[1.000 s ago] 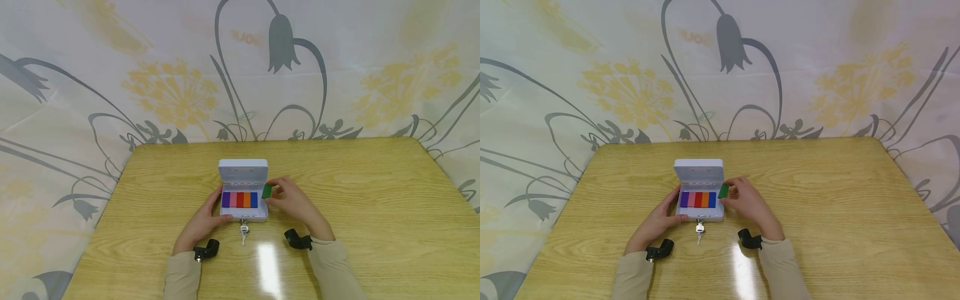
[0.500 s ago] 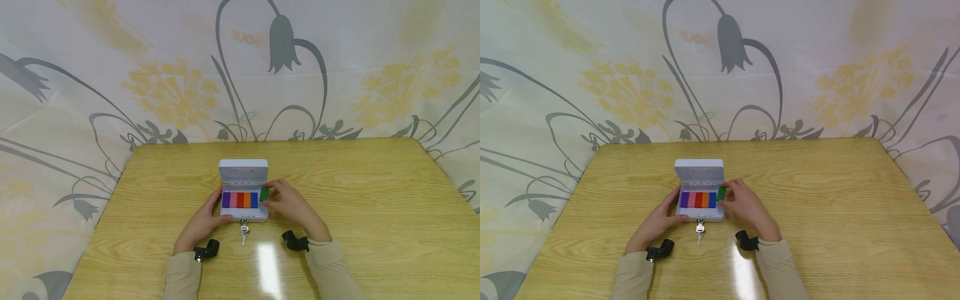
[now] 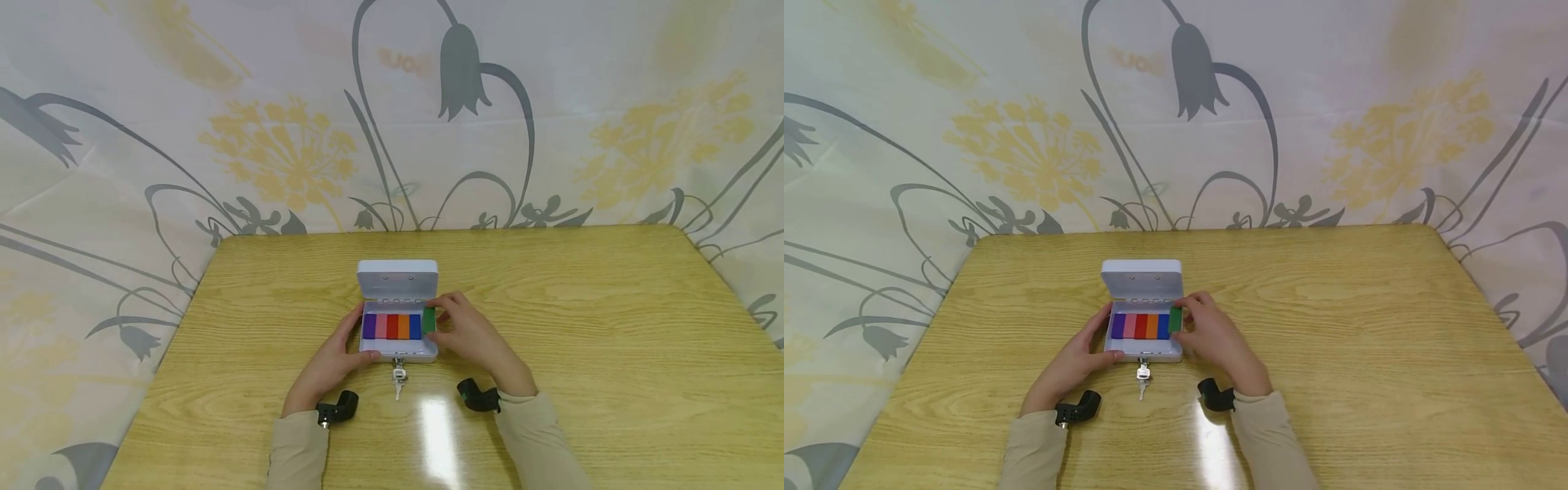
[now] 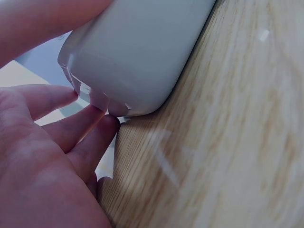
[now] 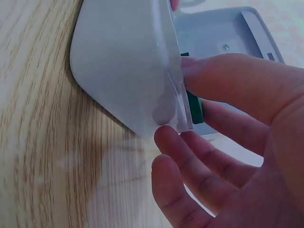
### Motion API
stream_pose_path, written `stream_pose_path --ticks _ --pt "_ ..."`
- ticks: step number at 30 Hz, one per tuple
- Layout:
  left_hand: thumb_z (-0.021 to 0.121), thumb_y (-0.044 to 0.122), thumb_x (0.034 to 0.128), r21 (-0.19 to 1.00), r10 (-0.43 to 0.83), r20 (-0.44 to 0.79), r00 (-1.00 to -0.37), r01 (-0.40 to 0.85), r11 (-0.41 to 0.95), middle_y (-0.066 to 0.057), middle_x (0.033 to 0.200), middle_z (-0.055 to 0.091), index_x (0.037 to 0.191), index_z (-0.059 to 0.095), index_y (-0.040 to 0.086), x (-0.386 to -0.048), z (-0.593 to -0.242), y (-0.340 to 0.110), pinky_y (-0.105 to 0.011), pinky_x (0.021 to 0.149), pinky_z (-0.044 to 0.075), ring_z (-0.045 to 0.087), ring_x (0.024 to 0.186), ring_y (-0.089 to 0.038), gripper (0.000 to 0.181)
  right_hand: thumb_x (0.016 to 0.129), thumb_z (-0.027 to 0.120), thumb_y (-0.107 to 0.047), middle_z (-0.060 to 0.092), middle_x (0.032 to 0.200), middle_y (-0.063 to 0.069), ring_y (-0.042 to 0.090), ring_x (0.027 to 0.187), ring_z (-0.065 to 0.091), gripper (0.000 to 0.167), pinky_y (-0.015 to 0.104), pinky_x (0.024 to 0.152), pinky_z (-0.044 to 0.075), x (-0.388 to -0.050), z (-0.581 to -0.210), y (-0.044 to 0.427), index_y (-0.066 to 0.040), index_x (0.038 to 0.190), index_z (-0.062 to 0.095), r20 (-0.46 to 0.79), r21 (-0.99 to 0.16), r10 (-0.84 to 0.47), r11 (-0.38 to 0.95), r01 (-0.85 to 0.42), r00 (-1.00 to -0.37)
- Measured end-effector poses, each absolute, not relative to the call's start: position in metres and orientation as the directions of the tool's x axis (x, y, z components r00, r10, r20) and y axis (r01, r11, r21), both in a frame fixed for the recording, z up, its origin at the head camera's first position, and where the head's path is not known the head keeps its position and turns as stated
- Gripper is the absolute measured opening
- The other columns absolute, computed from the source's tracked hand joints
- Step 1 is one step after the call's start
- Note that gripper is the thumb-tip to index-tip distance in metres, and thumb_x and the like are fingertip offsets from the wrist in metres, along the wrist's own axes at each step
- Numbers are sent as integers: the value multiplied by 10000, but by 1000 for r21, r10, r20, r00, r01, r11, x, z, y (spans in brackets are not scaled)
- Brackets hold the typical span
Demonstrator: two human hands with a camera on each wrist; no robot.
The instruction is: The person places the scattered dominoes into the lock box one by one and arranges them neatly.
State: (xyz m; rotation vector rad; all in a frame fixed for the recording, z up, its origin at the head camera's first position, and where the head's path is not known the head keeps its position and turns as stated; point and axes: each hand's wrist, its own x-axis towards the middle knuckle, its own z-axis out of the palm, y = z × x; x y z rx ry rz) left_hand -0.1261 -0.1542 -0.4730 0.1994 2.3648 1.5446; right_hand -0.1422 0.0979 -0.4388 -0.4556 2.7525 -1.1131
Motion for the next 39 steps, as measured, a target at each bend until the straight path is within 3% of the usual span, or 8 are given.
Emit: stream_pose_path --ticks 15,26,39 --pt "730 334 724 911 287 -167 -943 -36 412 138 1439 178 1417 173 346 -127 -474 -155 -440 1058 99 119 1316 -119 890 744 696 -181 393 1213 84 181 938 520 488 303 726 470 -141 -439 87 -54 1186 535 -54 -607 -300 767 -208 -952" --pt "726 312 734 906 269 -186 -945 -59 420 139 1441 174 1402 185 383 -126 -473 -153 -457 1057 99 122 1320 -137 863 743 707 -186 398 1216 113 181 836 510 479 313 730 472 -140 -442 83 -47 1169 538 -62 -553 -284 808 -204 -957" --pt "727 319 731 906 272 -178 -946 -49 420 132 1443 174 1422 180 329 -126 -472 -153 -467 1053 95 120 1320 -145 882 748 693 -168 415 1215 137 231 906 517 479 372 803 468 -137 -441 79 -48 1184 534 -79 -530 -255 829 -176 -964"
